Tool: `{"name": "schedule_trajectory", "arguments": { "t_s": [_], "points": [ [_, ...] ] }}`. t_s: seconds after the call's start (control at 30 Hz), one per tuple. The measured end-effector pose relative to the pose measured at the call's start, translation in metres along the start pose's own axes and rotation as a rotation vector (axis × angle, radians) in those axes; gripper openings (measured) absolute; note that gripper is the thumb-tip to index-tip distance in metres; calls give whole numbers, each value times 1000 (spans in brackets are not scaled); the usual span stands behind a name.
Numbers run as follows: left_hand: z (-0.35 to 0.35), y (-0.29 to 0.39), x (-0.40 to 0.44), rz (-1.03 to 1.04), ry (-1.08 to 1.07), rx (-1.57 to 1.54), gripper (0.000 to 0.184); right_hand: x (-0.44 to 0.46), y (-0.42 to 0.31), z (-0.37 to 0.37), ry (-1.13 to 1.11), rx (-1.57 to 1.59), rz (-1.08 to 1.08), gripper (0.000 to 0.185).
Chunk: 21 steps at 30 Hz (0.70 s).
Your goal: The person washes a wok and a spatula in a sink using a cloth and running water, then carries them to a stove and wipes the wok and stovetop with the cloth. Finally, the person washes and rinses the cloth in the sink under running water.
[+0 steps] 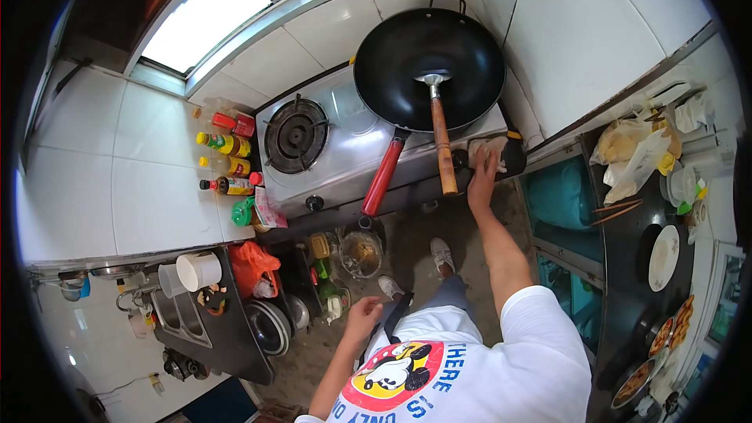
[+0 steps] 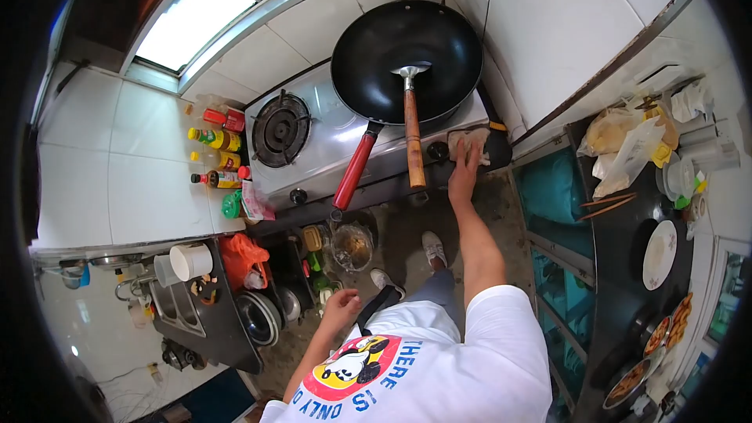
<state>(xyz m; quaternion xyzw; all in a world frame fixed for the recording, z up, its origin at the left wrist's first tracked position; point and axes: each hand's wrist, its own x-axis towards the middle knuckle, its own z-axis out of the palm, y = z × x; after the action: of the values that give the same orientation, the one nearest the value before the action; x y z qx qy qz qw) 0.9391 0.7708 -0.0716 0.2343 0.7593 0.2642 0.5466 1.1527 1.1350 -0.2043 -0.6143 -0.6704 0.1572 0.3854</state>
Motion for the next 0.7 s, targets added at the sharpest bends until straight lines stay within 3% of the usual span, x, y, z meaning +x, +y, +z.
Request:
{"name": "schedule_trajectory", "arguments": {
  "t_s": [0.13, 0.23, 0.33, 0.47, 0.57, 0.67, 0.7],
  "points": [
    [2, 13, -9, -30, 46, -68, 27, 12, -5, 5, 170, 67, 225, 67],
    [-2, 5, -12, -3, 61, -68, 27, 28, 11, 14, 240, -53, 250, 69],
    [-6, -11, -12, -2, 67, -31, 27, 22, 12, 13, 148, -46, 302, 67],
    [-10, -22, -10, 34, -40, 1, 29, -21, 1, 22, -90, -177, 161, 60],
    [-17, -12, -14, 26, -9, -34, 29, -53, -8, 7, -335, 28, 285, 53],
    [-26, -30, -19, 33, 37, -73, 28, -83, -46, -22, -229, 372, 411, 46],
    [-29, -35, -22, 21, 48, -82, 28, -83, -54, -21, -152, 328, 286, 45]
  ]
}}
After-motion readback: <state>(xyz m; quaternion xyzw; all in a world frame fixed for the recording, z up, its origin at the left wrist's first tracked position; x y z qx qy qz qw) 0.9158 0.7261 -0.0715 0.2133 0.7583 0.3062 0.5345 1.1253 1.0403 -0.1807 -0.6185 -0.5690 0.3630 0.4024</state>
